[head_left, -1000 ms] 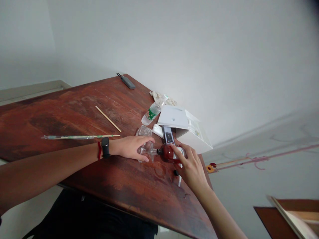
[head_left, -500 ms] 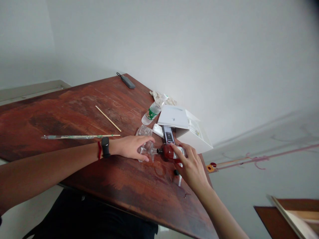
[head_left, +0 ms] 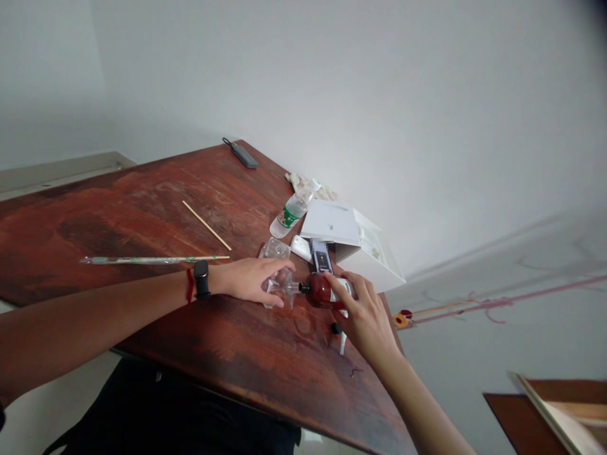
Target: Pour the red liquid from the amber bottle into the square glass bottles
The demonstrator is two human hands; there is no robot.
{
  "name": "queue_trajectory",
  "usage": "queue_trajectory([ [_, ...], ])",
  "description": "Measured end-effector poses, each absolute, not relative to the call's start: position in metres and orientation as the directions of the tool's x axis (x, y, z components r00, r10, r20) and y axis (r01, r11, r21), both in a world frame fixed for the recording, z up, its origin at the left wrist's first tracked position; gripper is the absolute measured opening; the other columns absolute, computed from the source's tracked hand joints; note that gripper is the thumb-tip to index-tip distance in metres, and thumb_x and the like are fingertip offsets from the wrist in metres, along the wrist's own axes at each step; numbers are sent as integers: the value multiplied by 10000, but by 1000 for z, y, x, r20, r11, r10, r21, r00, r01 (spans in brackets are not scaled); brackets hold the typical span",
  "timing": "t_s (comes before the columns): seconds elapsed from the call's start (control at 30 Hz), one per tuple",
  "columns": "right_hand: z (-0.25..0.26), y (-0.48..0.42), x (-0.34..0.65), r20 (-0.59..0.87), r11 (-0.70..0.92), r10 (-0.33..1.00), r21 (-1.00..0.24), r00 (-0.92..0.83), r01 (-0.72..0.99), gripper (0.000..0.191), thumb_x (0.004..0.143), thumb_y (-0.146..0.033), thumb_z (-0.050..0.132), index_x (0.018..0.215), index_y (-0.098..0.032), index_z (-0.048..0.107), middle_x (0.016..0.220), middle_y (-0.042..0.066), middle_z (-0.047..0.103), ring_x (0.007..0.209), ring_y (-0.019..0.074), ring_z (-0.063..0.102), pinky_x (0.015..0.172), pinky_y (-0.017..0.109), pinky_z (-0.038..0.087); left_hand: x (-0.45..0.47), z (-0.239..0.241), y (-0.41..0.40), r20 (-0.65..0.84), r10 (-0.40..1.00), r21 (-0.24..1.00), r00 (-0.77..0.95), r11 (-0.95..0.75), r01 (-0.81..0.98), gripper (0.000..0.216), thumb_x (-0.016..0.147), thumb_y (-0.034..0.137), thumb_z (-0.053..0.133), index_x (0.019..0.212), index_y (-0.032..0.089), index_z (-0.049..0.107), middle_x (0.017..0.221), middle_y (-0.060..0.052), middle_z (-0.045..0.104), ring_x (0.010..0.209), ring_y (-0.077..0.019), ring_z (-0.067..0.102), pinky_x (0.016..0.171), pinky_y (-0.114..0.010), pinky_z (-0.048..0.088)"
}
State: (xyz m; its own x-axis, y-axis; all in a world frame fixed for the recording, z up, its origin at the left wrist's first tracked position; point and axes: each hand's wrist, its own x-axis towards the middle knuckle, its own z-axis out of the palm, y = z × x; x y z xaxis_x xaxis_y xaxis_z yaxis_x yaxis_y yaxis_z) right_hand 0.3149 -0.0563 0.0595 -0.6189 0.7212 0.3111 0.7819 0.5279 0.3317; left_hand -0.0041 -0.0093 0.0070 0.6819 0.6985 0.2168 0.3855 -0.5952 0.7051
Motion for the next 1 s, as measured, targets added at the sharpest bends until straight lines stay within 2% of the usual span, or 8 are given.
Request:
queue_trajectory([
  [0.4, 63, -57, 312, 309, 511, 722, 364, -619, 778, 886, 854, -14, 619, 1638, -364, 401, 1464, 138, 576, 1268, 353, 593, 961, 513, 610, -4, 9, -9, 194, 710, 707, 677, -579, 405, 704, 849, 436, 855, 1430, 223, 520, 1301, -111, 742, 1122, -312, 749, 932, -358, 532],
  [0.77, 65, -56, 312, 297, 520, 719, 371, -629, 770, 960, 826, -5, 602, 1670, -385, 348, 1471, 130, 581, 1271, 346, 591, 949, 500, 609, -4, 6, -9, 205, 711, 701, 673, -586, 405, 703, 846, 440, 855, 1429, 231, 522, 1305, -105, 743, 1135, -312, 749, 949, -356, 540],
  [1.0, 67, -56, 311, 294, 519, 721, 370, -627, 770, 927, 821, -1, 618, 1646, -360, 396, 1458, 137, 587, 1263, 345, 592, 954, 491, 605, -5, 8, -9, 182, 716, 709, 674, -571, 415, 697, 847, 443, 854, 1424, 227, 528, 1305, -109, 740, 1128, -323, 750, 948, -368, 539],
])
